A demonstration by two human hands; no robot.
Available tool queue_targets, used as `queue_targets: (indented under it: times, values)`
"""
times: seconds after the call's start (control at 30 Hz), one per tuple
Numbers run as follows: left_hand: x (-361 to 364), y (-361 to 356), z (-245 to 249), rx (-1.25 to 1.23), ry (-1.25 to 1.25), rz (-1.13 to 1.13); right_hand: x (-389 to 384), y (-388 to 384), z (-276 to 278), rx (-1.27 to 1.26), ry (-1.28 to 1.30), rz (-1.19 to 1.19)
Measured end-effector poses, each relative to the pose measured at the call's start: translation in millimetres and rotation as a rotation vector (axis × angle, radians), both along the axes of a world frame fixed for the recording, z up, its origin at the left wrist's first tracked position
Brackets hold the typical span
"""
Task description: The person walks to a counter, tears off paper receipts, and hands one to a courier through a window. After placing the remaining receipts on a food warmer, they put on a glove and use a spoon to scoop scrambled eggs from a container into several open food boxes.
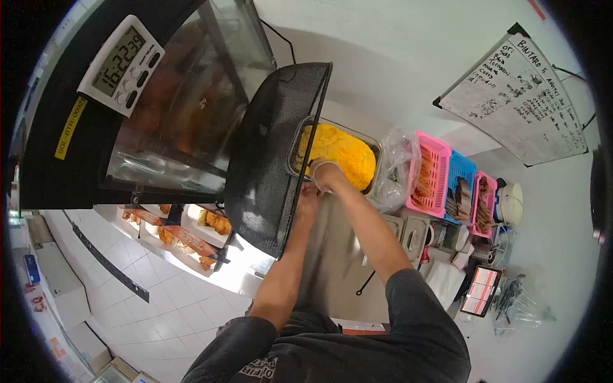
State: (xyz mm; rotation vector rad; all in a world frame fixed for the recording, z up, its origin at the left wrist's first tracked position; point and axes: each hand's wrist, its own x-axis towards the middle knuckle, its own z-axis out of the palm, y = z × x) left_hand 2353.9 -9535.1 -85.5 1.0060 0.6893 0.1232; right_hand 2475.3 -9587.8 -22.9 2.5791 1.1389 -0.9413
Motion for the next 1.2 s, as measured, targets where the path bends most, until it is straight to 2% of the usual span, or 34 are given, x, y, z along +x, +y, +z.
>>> queue_targets:
  times: [0.13,0.2,0.23,0.3,0.33,0.4,0.43,0.5,0.57,0.63,0.7,0.73,0.8,0.83,0.87,0.9,0.93,0.97,1.0,1.03,1.07,1.1,1.17,1.2]
  values:
    - [7,-1,-1,-0.105,-0.016,-0.009,22,-7,0,0.034,0.142,-0.093]
    - [6,-3,4,-0.088,0.073,0.013,35,-18,-16,0.281,0.155,-0.061]
    - [5,-3,4,-0.087,0.073,0.02,43,-20,-18,0.282,0.158,-0.054]
    - [2,-4,8,-0.103,0.046,0.009,55,-23,-5,0.164,0.441,0.036]
    - [1,-5,12,-0.104,0.041,0.021,58,-27,1,0.161,0.438,0.049]
    - [-11,-9,28,-0.049,0.108,-0.059,57,-37,10,0.274,1.017,-0.531]
    - [-21,-14,24,-0.052,0.107,-0.054,52,-42,12,0.268,1.017,-0.527]
    - [-49,-31,-6,0.221,0.154,-0.27,40,-57,20,0.564,1.155,-0.776]
    - [-99,-36,34,0.387,0.003,-0.389,32,-77,28,0.557,1.139,-0.847]
    - [-153,-23,73,0.1,-0.134,-0.572,17,-98,43,0.549,1.121,-0.915]
    - [-193,17,135,0.206,-0.12,-0.937,-16,-120,57,0.903,1.16,-1.138]
    - [-207,35,158,0.206,-0.107,-0.915,-35,-134,58,0.938,1.1,-1.194]
    - [-236,79,189,0.385,-0.087,-1.262,-83,-144,73,0.975,0.959,-1.217]
    - [-252,100,188,0.59,-0.164,-1.269,-110,-143,91,0.984,0.866,-1.189]
    - [-260,123,195,0.599,-0.137,-1.242,-139,-159,82,0.987,0.789,-1.121]
    - [-263,147,207,0.866,-0.082,-1.243,-168,-168,74,0.995,0.702,-1.056]
    - [-266,168,214,1.125,-0.028,-1.242,-193,-159,85,0.917,0.887,-1.196]
    - [-268,187,210,1.269,-0.007,-1.088,-218,-145,98,0.828,1.063,-1.335]
    - [-268,206,204,1.402,0.008,-0.93,-244,-132,95,0.774,1.046,-1.382]
    - [-263,227,199,1.486,0.04,-0.905,-269,-117,90,0.72,1.027,-1.433]
    - [-259,248,194,1.571,0.072,-0.877,-287,-97,90,0.746,1.122,-1.402]
    - [-262,263,191,1.567,0.064,-0.876,-306,-75,90,0.77,1.218,-1.371]
    - [-270,288,187,1.599,0.155,-1.107,-323,-10,90,0.901,1.277,-1.361]
    - [-279,293,184,1.599,0.148,-1.097,-322,21,88,0.957,1.305,-1.328]
